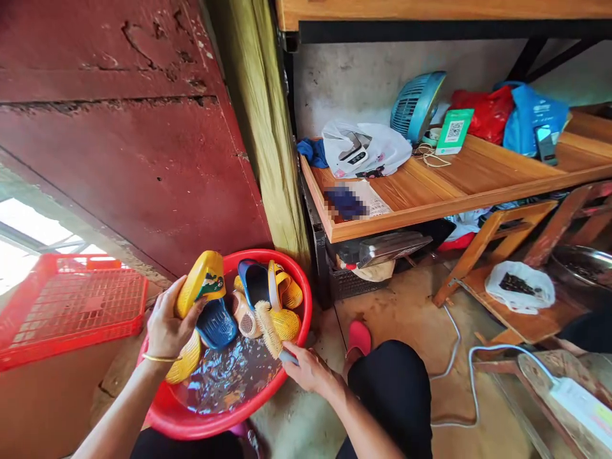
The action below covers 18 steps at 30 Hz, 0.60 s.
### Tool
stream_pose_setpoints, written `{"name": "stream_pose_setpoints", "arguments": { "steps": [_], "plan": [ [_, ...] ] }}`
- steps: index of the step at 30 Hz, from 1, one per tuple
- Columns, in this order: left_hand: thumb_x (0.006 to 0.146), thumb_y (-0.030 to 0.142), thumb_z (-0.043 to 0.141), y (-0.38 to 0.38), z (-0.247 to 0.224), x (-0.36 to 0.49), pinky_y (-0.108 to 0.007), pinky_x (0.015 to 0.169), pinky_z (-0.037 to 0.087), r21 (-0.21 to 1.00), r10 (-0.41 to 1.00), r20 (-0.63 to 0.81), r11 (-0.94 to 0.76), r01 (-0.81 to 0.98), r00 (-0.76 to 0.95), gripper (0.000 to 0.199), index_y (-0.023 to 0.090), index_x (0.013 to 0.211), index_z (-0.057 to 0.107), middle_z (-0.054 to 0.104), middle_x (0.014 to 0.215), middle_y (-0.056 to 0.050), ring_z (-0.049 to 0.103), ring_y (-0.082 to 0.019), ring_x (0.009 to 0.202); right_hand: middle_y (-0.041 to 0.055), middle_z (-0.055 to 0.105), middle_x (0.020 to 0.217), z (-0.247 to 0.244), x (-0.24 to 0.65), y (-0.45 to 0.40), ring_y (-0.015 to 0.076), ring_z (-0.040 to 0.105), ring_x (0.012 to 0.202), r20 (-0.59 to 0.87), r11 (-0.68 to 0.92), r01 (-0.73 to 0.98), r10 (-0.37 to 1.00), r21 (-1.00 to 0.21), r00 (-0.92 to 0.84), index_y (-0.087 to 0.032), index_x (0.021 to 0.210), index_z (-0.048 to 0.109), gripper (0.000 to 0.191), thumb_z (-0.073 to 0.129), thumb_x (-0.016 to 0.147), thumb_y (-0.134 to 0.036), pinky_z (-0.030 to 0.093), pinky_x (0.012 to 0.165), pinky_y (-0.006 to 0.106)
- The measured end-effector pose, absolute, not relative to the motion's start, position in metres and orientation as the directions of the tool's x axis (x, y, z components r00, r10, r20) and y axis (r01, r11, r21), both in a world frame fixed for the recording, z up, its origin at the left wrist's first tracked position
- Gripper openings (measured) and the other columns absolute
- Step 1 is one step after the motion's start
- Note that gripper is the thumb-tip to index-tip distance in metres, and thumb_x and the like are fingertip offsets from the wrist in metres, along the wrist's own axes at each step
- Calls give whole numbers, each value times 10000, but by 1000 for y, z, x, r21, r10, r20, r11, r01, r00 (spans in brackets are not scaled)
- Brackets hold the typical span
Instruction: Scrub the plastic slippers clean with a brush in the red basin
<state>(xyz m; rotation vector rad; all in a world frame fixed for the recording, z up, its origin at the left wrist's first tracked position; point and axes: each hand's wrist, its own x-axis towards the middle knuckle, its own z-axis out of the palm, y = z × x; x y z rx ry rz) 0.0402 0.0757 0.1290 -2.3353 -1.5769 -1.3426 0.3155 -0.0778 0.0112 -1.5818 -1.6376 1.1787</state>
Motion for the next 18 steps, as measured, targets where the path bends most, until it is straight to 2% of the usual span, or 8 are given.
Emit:
{"name": "stream_pose_setpoints", "arguments": {
  "steps": [2,5,11,13,15,17,18],
  "plan": [
    [856,517,616,78,139,44,-438,1032,474,386,738,666,-466,796,109,638,207,1406,528,656,1284,-133,626,-305,1155,61,721,1255,9,317,-81,224,689,1085,-157,-66,492,977,-868,-147,-239,1449,549,557,530,898,-324,501,980,315],
    [852,514,624,79,149,51,-407,1004,486,452,746,666,-412,791,8,610,212,1379,565,690,1243,-103,658,-292,1099,83,650,1371,5,316,-85,268,640,1202,-148,-57,525,980,-849,-133,-230,1479,514,577,519,910,-327,467,1052,364],
    [808,503,676,81,159,60,-396,988,495,601,768,628,-376,705,-126,576,211,1303,633,724,1149,-67,675,-270,998,81,666,1350,1,315,-84,273,660,1179,-124,-15,578,981,-816,-149,-240,1490,498,574,527,920,-299,487,1042,380],
    [762,497,722,81,156,61,-396,997,499,713,805,570,-386,585,-165,621,201,1300,630,712,1168,-68,665,-266,1025,86,666,1348,-2,316,-84,274,665,1170,-102,-5,561,985,-828,-142,-232,1490,498,572,521,922,-288,494,1037,386],
    [742,491,730,79,151,61,-403,973,524,860,840,467,-359,363,-277,640,199,1300,616,705,1152,-60,667,-256,1013,89,658,1357,-5,316,-83,282,667,1166,-71,19,537,987,-844,-146,-225,1493,494,577,520,919,-281,502,1029,396],
    [779,503,659,75,146,60,-414,954,546,934,855,356,-320,158,-377,589,212,1288,602,704,1110,-40,675,-247,1001,87,650,1368,-8,316,-83,282,674,1153,-57,35,522,986,-852,-159,-230,1502,480,591,528,915,-284,504,1026,395],
    [808,518,599,72,143,60,-417,958,550,948,867,318,-294,121,-385,554,222,1277,599,705,1094,-33,677,-247,1017,87,648,1371,-9,317,-83,281,675,1151,-59,36,524,985,-851,-164,-231,1506,474,595,529,916,-289,500,1028,393]
  ]
}}
